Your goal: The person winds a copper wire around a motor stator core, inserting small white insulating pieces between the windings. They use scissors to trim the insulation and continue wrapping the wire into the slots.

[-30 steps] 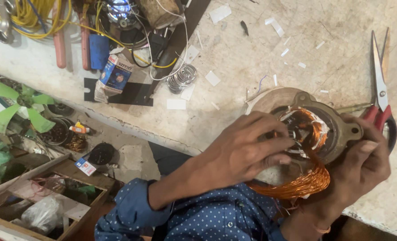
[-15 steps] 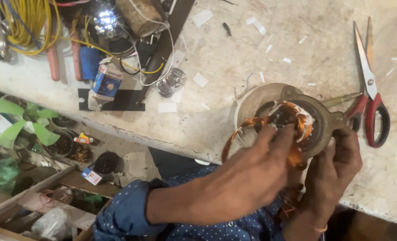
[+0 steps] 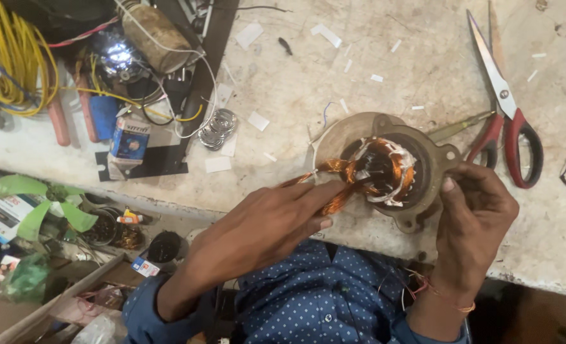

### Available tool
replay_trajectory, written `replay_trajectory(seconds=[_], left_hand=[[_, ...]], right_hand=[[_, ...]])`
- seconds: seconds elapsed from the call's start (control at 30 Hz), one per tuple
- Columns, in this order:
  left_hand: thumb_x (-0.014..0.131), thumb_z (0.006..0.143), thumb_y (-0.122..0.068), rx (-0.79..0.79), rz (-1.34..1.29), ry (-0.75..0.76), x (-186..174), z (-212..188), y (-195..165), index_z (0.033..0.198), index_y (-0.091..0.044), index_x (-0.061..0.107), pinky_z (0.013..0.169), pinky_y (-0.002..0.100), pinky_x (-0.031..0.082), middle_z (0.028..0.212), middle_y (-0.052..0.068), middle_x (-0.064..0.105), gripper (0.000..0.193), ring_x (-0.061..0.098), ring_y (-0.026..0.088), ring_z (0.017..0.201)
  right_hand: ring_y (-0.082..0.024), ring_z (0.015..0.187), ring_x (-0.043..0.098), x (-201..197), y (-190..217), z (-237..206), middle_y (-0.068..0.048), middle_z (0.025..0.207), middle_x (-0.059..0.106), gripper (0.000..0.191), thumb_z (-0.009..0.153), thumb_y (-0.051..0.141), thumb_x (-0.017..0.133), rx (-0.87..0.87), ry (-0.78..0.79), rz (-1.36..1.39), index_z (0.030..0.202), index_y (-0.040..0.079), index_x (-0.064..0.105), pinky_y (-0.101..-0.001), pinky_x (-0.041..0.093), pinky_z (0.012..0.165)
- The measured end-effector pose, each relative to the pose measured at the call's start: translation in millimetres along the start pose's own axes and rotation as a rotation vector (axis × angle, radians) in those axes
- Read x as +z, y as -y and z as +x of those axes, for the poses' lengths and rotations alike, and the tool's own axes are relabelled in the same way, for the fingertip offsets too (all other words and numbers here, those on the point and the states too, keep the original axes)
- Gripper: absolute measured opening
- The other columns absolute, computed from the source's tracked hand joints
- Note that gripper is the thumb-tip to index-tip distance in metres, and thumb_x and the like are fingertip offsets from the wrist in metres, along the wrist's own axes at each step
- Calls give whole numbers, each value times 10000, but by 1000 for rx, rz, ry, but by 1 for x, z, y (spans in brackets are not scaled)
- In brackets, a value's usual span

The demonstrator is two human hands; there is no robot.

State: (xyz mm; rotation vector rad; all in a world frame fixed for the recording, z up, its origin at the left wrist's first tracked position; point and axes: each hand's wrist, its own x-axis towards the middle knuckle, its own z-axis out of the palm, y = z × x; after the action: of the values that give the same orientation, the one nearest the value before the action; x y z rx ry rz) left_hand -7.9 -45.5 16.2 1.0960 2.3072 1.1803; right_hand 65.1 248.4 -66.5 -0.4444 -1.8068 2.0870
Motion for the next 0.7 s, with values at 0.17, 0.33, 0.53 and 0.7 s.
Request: replay_trajectory(seconds=[0.17, 0.33, 0.53, 0.7], left_hand=[[620, 964, -198, -178, -57, 135, 1, 0, -1, 1424, -43, 479, 771, 496, 549, 991, 209, 685, 505, 681, 398, 862], [621, 979, -248, -137, -36, 130, 3, 4, -2, 1422, -35, 484, 872, 503, 530, 921, 197, 689, 511, 683, 391, 857], [616, 962, -332, -218, -74, 221, -1, 4, -5, 1431, -54, 477, 881, 488, 502, 852, 193, 687, 563, 681, 411, 861], [616, 968, -331, -181, -112, 189, -1, -1, 1, 1420, -51, 497, 941, 490, 486, 884, 190, 710, 545, 684, 411, 928]], right_hand=[[-142, 956, 707, -11, 9, 4, -120, 1056, 732, 171, 995, -82, 723, -72, 76, -106, 1162, -63, 692, -217, 562, 873], [-168, 981, 708, -14, 15, 11, -137, 1089, 724, 267, 985, -59, 660, -29, 114, -393, 1247, -29, 699, -251, 577, 891], [-219, 1186, 662, -3, 1, 22, -132, 1452, 571, 275, 880, -133, 610, 0, 272, -422, 1128, -46, 694, -311, 584, 952], [-237, 1410, 538, 6, 5, 33, -104, 1547, 509, 297, 791, -152, 669, -25, 405, -234, 1038, 1, 732, -351, 506, 1134]])
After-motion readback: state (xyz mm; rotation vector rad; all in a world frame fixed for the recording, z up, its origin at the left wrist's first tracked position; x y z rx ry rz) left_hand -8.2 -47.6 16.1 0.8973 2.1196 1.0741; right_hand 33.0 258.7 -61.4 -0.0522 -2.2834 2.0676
